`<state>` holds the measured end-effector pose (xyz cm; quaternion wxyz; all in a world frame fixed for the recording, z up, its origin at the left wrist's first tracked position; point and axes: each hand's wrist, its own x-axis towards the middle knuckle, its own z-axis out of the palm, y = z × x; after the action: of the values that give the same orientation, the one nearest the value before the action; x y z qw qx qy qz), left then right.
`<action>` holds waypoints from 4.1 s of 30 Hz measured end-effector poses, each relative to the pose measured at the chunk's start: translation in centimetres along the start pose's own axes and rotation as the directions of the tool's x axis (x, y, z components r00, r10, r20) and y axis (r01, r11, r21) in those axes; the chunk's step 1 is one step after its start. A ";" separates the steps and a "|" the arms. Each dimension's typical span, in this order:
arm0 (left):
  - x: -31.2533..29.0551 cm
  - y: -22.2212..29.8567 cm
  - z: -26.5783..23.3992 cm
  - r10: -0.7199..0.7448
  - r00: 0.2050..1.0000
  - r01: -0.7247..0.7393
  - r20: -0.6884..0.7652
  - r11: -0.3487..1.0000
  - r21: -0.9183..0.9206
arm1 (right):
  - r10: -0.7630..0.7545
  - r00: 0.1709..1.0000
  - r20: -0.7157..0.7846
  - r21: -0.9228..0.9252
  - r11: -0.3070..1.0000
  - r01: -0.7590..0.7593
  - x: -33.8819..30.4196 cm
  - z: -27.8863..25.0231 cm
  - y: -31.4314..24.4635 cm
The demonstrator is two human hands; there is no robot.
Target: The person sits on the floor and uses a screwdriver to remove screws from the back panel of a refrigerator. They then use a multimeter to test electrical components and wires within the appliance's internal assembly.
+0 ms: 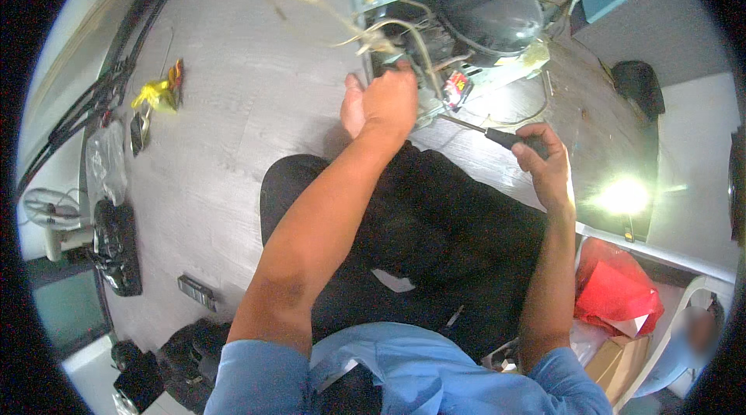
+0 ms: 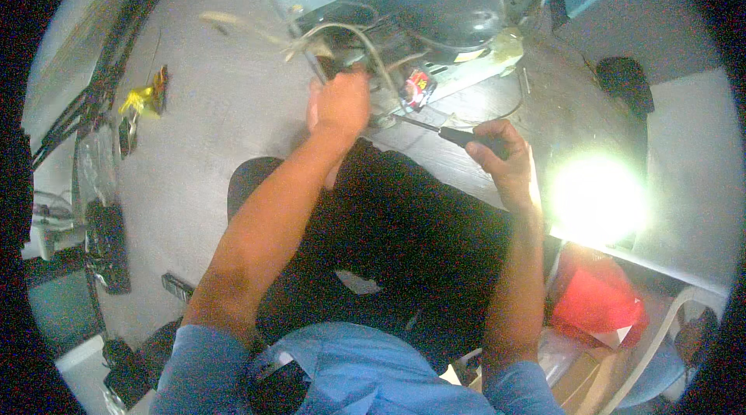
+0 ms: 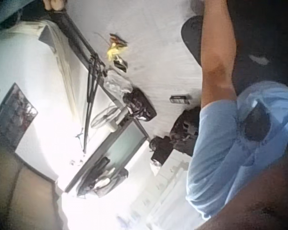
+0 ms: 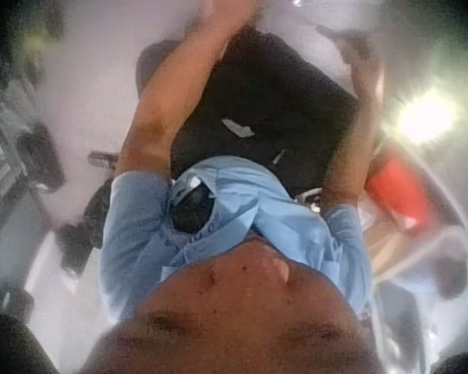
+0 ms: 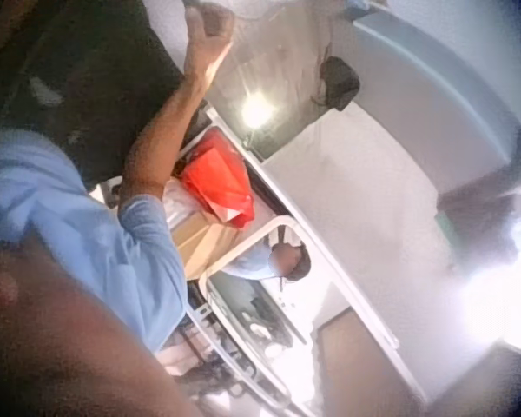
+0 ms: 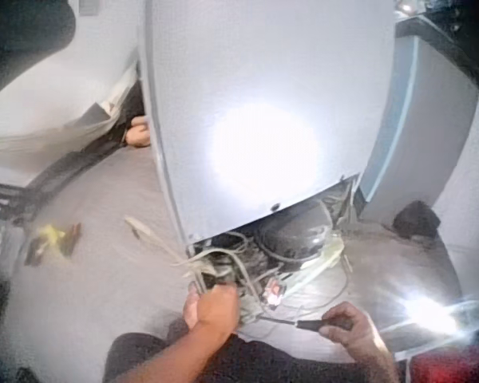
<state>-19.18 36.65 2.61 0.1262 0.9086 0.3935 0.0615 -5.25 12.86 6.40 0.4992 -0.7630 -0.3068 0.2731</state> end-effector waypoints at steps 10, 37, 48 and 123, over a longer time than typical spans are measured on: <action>-5.6 -2.6 0.7 -0.130 0.978 -0.013 -0.164 0.746 -0.666 | -0.186 0.979 0.084 0.433 0.892 0.133 1.7 -1.1 2.6; -4.3 0.1 0.1 -0.065 0.912 0.387 0.404 -0.184 -0.904 | 0.229 0.883 0.410 0.838 0.287 -0.464 1.5 6.8 0.7; -10.2 -3.7 -6.9 -0.366 0.884 0.275 0.290 -0.093 -0.957 | 0.346 0.885 0.311 0.750 0.483 -0.452 1.6 5.8 0.2; 4.7 -1.5 1.2 -0.006 0.985 0.033 -0.174 0.988 0.152 | 0.107 0.953 -0.283 0.119 0.990 -0.075 3.7 3.1 2.1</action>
<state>-16.75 40.82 1.06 0.0213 0.9029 0.4154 0.1085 -4.65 16.77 2.93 0.5655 -0.7802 -0.1801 0.1975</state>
